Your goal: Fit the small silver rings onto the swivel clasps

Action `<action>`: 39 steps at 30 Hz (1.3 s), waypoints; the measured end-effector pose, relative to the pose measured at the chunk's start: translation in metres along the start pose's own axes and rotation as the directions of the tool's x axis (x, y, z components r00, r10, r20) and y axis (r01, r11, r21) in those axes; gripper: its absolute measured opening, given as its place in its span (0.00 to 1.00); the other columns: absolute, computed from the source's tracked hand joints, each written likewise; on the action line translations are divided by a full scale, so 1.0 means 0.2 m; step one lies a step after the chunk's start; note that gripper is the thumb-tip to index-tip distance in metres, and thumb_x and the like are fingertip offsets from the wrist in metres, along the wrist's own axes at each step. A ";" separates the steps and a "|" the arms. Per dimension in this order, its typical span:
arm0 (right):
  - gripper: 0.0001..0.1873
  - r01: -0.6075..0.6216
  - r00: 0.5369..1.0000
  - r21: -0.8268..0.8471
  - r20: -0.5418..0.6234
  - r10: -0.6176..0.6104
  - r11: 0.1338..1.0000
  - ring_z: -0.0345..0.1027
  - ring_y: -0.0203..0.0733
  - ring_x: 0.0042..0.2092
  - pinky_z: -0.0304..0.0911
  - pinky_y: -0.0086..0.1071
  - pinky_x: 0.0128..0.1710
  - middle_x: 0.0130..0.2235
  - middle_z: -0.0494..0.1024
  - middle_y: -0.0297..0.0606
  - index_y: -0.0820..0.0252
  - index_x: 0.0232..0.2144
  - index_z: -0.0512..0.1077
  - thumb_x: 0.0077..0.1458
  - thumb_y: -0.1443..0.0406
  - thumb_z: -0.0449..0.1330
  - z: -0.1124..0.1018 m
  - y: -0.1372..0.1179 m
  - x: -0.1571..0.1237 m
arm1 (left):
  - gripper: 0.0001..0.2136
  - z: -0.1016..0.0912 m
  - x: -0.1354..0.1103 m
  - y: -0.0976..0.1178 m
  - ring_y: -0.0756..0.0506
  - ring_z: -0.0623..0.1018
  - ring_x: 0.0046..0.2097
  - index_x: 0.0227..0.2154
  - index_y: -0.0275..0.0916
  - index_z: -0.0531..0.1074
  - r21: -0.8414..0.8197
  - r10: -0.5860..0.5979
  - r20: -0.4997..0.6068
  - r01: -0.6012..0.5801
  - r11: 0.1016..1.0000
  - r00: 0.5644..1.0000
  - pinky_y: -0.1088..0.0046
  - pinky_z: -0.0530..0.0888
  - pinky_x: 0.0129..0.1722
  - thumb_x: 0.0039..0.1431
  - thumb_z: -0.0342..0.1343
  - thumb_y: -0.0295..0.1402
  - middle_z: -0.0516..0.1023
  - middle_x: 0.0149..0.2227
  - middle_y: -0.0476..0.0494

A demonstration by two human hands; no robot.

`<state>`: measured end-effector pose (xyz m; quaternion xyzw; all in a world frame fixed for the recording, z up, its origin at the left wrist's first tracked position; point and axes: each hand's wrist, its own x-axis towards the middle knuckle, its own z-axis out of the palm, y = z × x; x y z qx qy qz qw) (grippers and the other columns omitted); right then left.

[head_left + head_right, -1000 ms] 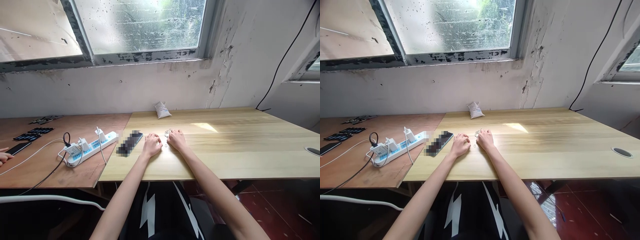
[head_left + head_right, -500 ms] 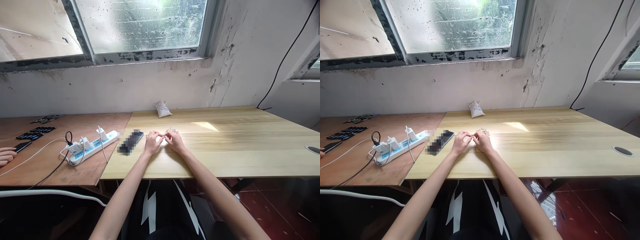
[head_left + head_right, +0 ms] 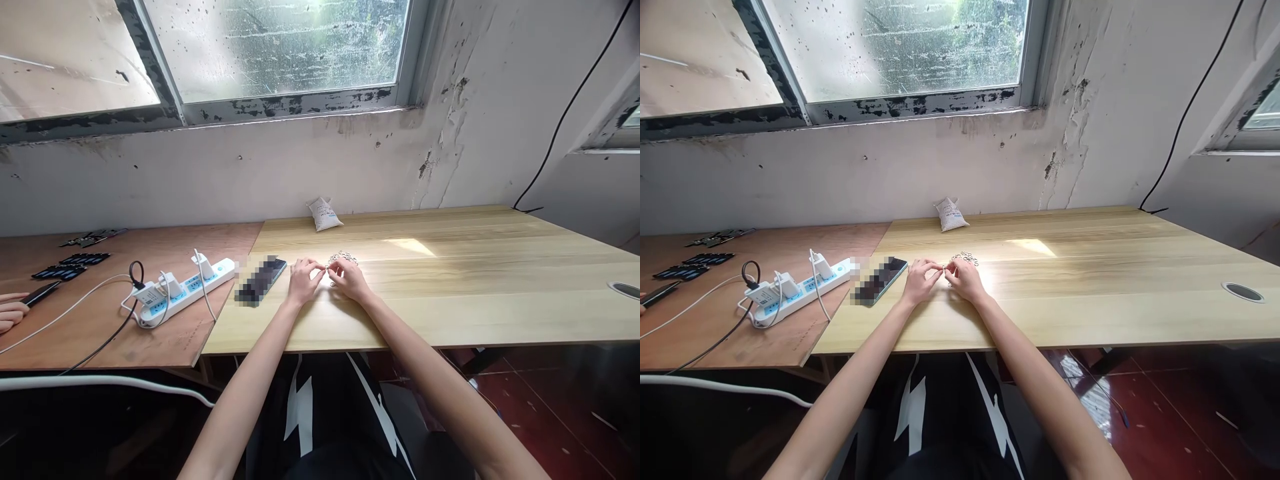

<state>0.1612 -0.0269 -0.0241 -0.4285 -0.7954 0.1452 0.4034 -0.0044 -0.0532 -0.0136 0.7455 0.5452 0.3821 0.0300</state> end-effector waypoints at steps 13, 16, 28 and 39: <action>0.06 0.007 0.999 0.082 0.052 -0.012 0.997 0.65 0.35 0.29 0.60 0.29 0.31 0.30 0.74 0.33 0.58 0.30 0.68 0.56 0.64 0.54 0.00 0.00 -0.01 | 0.04 0.01 0.00 -0.01 0.44 0.73 0.46 0.34 0.44 0.77 -0.041 0.013 -0.007 -0.013 0.999 1.000 0.63 0.65 0.50 0.60 0.58 0.35 0.77 0.40 0.47; 0.05 0.012 0.997 0.083 0.077 -0.018 0.996 0.65 0.34 0.29 0.60 0.28 0.31 0.30 0.74 0.33 0.58 0.30 0.68 0.56 0.64 0.54 0.01 0.01 -0.01 | 0.04 0.00 0.00 0.00 0.43 0.73 0.46 0.33 0.44 0.78 -0.068 0.003 0.004 -0.002 0.998 1.000 0.64 0.66 0.50 0.59 0.58 0.34 0.78 0.40 0.47; 0.05 -0.008 0.999 0.066 0.054 0.004 0.998 0.65 0.34 0.28 0.59 0.27 0.31 0.30 0.75 0.32 0.58 0.30 0.68 0.57 0.65 0.54 -0.01 0.00 -0.01 | 0.02 0.01 0.01 -0.01 0.44 0.73 0.47 0.28 0.43 0.77 -0.143 -0.004 0.015 0.006 0.990 1.000 0.63 0.66 0.52 0.54 0.61 0.31 0.78 0.39 0.49; 0.06 0.104 0.993 -0.032 0.068 -0.102 0.994 0.67 0.35 0.31 0.57 0.27 0.33 0.31 0.76 0.33 0.57 0.35 0.73 0.58 0.68 0.56 0.00 0.01 -0.02 | 0.02 0.06 0.02 -0.07 0.44 0.76 0.46 0.27 0.40 0.76 -0.240 -0.100 0.012 0.100 0.966 0.995 0.65 0.69 0.50 0.54 0.60 0.29 0.79 0.38 0.46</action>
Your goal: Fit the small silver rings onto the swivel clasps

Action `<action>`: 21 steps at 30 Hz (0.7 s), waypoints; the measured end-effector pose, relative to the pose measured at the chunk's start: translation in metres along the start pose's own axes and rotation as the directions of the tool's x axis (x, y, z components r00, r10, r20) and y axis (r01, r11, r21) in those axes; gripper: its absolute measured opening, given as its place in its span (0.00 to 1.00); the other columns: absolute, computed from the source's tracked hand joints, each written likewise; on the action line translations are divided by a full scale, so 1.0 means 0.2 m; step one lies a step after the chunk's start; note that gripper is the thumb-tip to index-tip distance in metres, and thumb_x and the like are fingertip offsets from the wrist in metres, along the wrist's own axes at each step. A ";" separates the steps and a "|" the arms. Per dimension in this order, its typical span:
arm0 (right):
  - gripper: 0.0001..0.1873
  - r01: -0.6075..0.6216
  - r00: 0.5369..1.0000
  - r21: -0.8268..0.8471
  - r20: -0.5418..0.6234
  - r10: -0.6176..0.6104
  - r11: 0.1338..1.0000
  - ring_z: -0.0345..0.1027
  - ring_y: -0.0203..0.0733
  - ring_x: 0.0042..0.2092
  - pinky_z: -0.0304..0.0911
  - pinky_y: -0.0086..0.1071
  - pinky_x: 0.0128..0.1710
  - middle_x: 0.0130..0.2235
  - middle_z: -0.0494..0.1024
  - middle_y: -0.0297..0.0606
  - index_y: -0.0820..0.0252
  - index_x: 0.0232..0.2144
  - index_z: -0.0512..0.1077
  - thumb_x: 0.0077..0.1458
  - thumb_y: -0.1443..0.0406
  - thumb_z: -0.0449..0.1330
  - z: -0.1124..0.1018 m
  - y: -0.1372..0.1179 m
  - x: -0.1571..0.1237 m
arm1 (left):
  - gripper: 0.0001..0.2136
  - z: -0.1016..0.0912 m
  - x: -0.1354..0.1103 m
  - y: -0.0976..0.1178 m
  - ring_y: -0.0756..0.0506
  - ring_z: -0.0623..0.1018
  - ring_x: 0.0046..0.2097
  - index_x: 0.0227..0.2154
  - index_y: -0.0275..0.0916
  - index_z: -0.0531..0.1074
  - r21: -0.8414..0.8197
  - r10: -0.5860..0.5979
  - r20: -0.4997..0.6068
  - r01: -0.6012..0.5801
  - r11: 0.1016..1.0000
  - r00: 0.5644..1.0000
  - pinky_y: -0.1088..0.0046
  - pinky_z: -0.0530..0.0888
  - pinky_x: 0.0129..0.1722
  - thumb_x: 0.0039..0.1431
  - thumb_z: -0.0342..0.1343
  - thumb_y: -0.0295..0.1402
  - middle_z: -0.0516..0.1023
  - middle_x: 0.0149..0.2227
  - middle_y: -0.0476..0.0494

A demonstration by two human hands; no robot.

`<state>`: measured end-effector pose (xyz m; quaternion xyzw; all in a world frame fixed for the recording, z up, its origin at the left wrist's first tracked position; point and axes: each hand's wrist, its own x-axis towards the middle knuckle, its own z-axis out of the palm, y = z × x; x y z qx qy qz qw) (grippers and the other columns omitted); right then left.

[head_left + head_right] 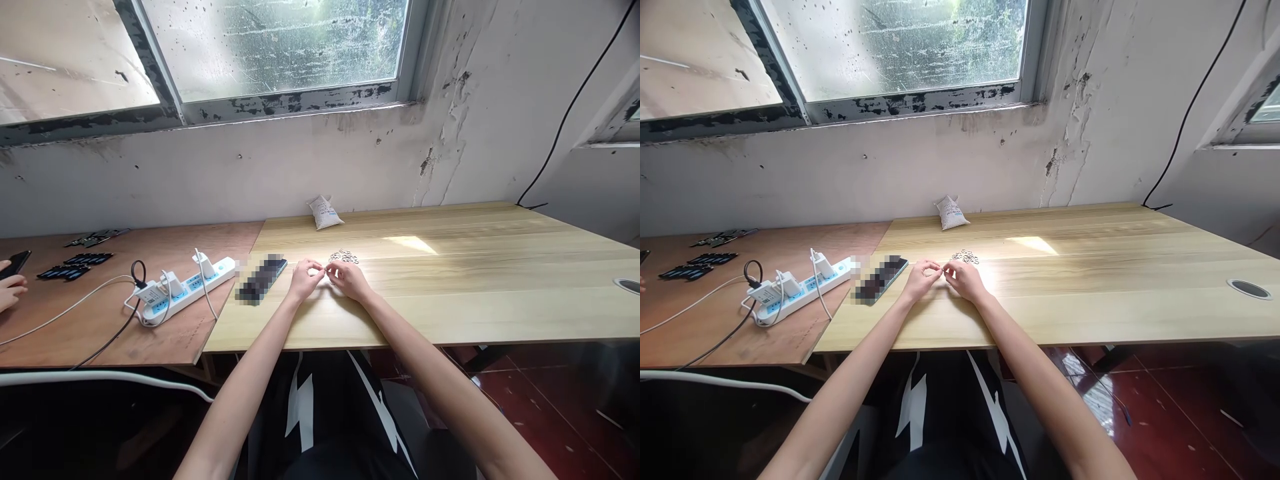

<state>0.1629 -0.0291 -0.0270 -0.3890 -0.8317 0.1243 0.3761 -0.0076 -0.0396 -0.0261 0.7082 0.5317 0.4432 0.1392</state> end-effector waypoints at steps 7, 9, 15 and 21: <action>0.04 0.023 1.000 -0.114 -0.010 -0.024 0.993 0.64 0.35 0.30 0.55 0.31 0.37 0.35 0.75 0.36 0.56 0.34 0.75 0.58 0.66 0.59 -0.03 -0.01 0.00 | 0.04 -0.03 -0.01 0.05 0.42 0.73 0.48 0.24 0.41 0.75 0.023 -0.005 -0.064 0.006 1.000 0.998 0.59 0.65 0.55 0.51 0.62 0.27 0.77 0.41 0.46; 0.06 0.044 0.999 -0.175 -0.014 -0.047 0.984 0.62 0.34 0.29 0.56 0.33 0.38 0.38 0.75 0.37 0.55 0.34 0.76 0.59 0.64 0.58 -0.05 -0.01 0.00 | 0.04 -0.04 -0.01 0.07 0.42 0.72 0.49 0.24 0.41 0.75 0.032 0.002 -0.109 0.001 0.999 0.994 0.58 0.64 0.56 0.51 0.62 0.26 0.77 0.42 0.46; 0.09 -0.028 0.999 0.042 0.025 0.027 0.999 0.65 0.35 0.31 0.61 0.33 0.37 0.40 0.72 0.38 0.54 0.40 0.76 0.59 0.61 0.58 -0.06 -0.02 -0.02 | 0.03 -0.05 -0.01 0.07 0.41 0.70 0.51 0.26 0.43 0.77 0.085 0.071 -0.199 -0.055 0.995 0.977 0.58 0.64 0.55 0.52 0.63 0.28 0.75 0.46 0.47; 0.18 -0.077 0.991 0.387 0.131 0.028 0.919 0.69 0.40 0.39 0.65 0.33 0.37 0.41 0.72 0.41 0.58 0.40 0.76 0.62 0.53 0.53 -0.04 -0.01 -0.01 | 0.03 -0.04 -0.02 0.07 0.40 0.69 0.53 0.26 0.44 0.77 0.114 0.126 -0.168 -0.107 0.988 0.978 0.58 0.65 0.54 0.52 0.64 0.30 0.75 0.49 0.47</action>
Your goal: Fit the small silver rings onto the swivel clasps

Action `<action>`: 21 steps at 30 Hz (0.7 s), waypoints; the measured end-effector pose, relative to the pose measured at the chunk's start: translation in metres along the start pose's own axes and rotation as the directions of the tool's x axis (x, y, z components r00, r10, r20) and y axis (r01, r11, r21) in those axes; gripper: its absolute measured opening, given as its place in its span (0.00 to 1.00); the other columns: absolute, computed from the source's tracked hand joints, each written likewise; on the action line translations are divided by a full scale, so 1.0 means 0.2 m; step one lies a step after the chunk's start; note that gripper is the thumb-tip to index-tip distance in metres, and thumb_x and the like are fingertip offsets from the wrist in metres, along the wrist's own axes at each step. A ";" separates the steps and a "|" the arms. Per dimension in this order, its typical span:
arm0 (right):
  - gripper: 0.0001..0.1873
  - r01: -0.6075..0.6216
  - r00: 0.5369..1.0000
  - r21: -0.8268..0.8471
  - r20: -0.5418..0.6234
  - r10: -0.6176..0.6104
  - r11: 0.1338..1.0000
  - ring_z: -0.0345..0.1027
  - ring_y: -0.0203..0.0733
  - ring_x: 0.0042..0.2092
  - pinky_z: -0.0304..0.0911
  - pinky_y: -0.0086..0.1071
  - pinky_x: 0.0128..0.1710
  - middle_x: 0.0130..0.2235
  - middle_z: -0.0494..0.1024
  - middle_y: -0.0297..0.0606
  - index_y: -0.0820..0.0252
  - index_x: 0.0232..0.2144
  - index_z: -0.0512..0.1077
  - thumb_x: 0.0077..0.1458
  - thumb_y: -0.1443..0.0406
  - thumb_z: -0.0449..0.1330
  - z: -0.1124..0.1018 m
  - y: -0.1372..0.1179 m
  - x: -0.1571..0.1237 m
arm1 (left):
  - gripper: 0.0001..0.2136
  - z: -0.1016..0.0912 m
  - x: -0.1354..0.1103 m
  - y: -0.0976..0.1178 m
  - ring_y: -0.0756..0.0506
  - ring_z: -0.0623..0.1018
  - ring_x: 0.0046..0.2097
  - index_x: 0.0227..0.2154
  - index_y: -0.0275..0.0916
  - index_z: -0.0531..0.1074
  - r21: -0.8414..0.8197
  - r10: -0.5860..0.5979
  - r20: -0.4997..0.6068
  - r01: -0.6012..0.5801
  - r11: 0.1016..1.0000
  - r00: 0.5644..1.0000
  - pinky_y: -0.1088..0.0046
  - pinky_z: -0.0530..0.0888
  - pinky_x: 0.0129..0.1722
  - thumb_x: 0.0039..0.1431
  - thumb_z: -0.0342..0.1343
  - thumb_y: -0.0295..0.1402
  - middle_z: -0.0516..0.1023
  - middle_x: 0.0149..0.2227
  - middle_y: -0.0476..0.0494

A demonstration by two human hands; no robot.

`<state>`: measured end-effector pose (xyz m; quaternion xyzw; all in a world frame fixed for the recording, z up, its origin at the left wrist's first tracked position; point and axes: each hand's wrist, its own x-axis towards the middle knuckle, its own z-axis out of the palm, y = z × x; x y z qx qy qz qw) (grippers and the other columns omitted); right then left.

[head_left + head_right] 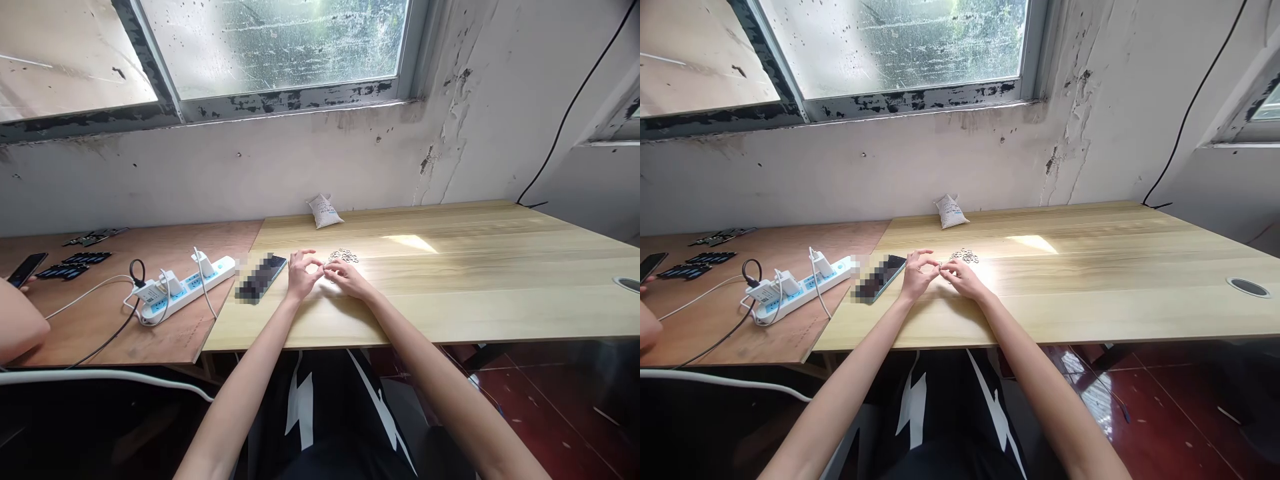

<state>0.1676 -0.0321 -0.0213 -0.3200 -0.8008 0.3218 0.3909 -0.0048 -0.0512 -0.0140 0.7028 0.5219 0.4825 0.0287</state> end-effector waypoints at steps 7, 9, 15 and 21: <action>0.13 0.075 0.997 -0.300 0.005 -0.077 0.951 0.67 0.41 0.40 0.61 0.35 0.40 0.36 0.74 0.40 0.58 0.34 0.76 0.63 0.58 0.55 -0.03 0.05 0.00 | 0.04 0.00 0.02 -0.02 0.42 0.69 0.56 0.25 0.42 0.76 -0.133 -0.095 0.107 0.109 0.985 0.990 0.58 0.63 0.59 0.53 0.62 0.27 0.74 0.51 0.47; 0.11 0.085 0.993 -0.499 -0.028 -0.114 0.862 0.67 0.43 0.41 0.58 0.36 0.42 0.37 0.75 0.40 0.57 0.35 0.77 0.63 0.60 0.56 -0.05 0.05 -0.01 | 0.04 0.01 0.02 -0.02 0.42 0.68 0.57 0.25 0.42 0.75 -0.108 -0.119 0.165 0.138 0.985 0.979 0.58 0.63 0.60 0.53 0.61 0.27 0.74 0.51 0.48; 0.14 0.197 0.949 -0.797 0.009 -0.315 0.571 0.65 0.43 0.39 0.52 0.38 0.45 0.34 0.77 0.40 0.55 0.38 0.77 0.66 0.63 0.51 -0.04 -0.05 0.00 | 0.04 0.04 -0.01 -0.04 0.41 0.70 0.54 0.23 0.41 0.75 -0.012 -0.132 0.248 0.139 0.990 0.960 0.58 0.65 0.57 0.50 0.62 0.27 0.75 0.49 0.46; 0.12 0.125 0.957 -0.762 -0.076 -0.279 0.635 0.67 0.43 0.40 0.55 0.36 0.43 0.36 0.79 0.39 0.56 0.40 0.77 0.65 0.65 0.53 -0.08 -0.02 -0.04 | 0.03 0.03 -0.02 -0.03 0.39 0.69 0.53 0.24 0.41 0.76 0.114 -0.108 0.260 0.080 0.990 0.960 0.56 0.64 0.56 0.51 0.60 0.29 0.74 0.48 0.44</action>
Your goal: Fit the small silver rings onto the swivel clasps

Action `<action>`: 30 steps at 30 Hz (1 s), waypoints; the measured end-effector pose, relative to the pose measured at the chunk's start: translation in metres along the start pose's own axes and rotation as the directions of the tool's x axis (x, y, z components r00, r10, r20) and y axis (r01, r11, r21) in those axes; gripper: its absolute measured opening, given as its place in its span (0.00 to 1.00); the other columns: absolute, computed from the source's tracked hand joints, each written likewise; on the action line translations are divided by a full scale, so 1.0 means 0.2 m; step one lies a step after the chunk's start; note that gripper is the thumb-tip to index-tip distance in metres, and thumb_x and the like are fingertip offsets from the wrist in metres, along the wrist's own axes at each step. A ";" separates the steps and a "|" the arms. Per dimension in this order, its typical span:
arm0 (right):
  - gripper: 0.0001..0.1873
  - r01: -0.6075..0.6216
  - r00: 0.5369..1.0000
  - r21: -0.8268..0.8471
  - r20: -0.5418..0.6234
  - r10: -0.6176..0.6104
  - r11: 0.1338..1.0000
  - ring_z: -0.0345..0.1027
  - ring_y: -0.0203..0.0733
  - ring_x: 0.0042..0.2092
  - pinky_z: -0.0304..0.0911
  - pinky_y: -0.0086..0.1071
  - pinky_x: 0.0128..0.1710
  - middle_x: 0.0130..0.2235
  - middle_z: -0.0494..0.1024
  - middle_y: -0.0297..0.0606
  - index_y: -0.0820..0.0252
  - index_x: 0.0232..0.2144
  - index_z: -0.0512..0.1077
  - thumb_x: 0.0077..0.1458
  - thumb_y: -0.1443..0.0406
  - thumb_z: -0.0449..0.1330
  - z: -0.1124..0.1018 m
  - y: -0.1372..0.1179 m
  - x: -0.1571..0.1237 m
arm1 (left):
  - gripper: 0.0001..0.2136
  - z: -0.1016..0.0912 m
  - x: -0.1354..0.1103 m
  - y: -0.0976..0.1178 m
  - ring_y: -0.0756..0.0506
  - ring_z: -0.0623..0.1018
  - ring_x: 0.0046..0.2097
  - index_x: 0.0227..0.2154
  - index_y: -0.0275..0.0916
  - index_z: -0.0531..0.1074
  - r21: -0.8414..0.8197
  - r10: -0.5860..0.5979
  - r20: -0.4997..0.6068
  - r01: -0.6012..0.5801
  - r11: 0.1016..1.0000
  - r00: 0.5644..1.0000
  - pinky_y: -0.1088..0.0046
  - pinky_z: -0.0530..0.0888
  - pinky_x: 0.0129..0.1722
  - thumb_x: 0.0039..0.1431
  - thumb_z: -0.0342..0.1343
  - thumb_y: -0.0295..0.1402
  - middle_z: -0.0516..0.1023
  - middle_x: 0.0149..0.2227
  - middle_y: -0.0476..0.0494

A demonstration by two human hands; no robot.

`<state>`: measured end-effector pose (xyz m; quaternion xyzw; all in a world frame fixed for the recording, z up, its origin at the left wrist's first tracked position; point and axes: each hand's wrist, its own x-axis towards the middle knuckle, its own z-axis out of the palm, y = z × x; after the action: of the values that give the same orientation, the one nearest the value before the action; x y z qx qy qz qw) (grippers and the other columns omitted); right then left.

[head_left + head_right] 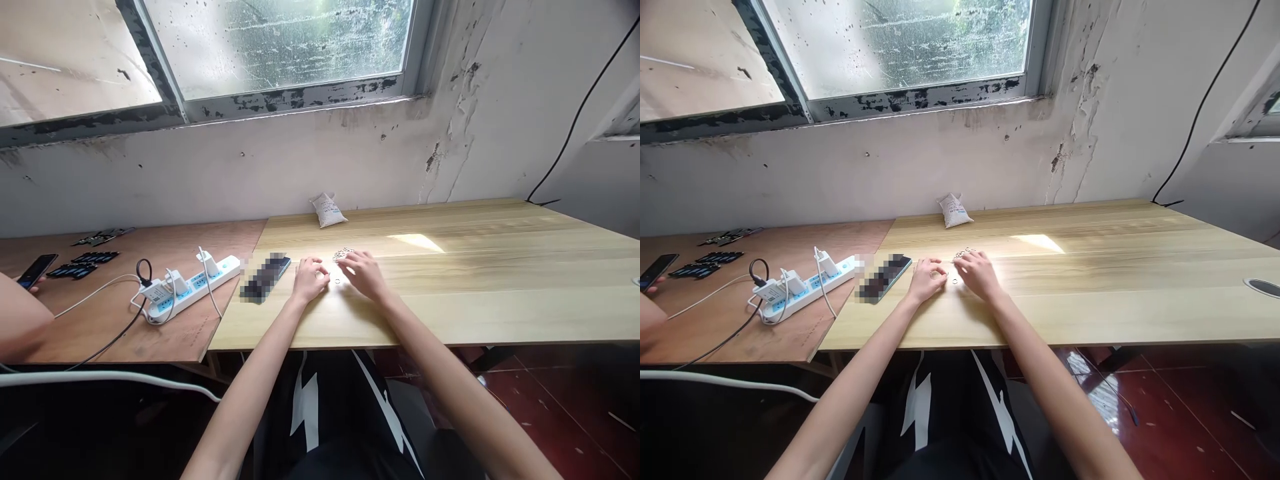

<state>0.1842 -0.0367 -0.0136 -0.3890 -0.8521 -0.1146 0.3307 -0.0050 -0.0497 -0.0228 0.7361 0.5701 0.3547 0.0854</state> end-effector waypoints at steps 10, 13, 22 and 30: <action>0.16 -0.208 0.956 0.018 0.216 0.199 0.978 0.68 0.47 0.44 0.62 0.38 0.40 0.43 0.75 0.44 0.56 0.42 0.77 0.64 0.62 0.50 -0.13 0.19 -0.31 | 0.04 0.02 0.00 0.00 0.39 0.71 0.52 0.31 0.41 0.74 0.005 0.115 0.077 -0.116 0.993 0.990 0.59 0.67 0.54 0.54 0.56 0.26 0.74 0.44 0.42; 0.19 -0.227 0.947 0.032 0.242 0.212 0.973 0.68 0.50 0.49 0.63 0.42 0.46 0.50 0.73 0.45 0.56 0.50 0.73 0.66 0.59 0.47 -0.12 0.12 -0.31 | 0.09 0.03 -0.01 0.02 0.41 0.72 0.51 0.42 0.41 0.73 -0.015 0.181 0.112 -0.181 0.983 0.977 0.62 0.69 0.52 0.59 0.52 0.29 0.75 0.46 0.42; 0.30 -0.227 0.915 0.006 0.343 0.211 0.974 0.52 0.51 0.65 0.50 0.46 0.60 0.65 0.58 0.51 0.62 0.63 0.56 0.66 0.53 0.44 -0.03 0.09 -0.27 | 0.15 0.09 0.02 0.00 0.41 0.70 0.57 0.52 0.42 0.69 -0.017 0.284 0.142 -0.284 0.959 0.948 0.61 0.66 0.58 0.62 0.53 0.34 0.72 0.53 0.41; 0.19 -0.294 0.929 -0.031 0.227 0.293 0.955 0.64 0.51 0.54 0.56 0.43 0.50 0.53 0.72 0.48 0.60 0.51 0.68 0.65 0.58 0.47 -0.02 0.15 -0.20 | 0.12 0.12 0.19 -0.07 0.39 0.73 0.51 0.47 0.39 0.72 0.047 0.143 0.092 -0.148 0.988 0.985 0.61 0.70 0.52 0.63 0.51 0.32 0.75 0.46 0.38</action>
<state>0.2279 -0.0412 -0.0396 -0.5219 -0.8171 -0.0166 0.2441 0.0024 -0.0044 -0.0317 0.7928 0.5198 0.3118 0.0642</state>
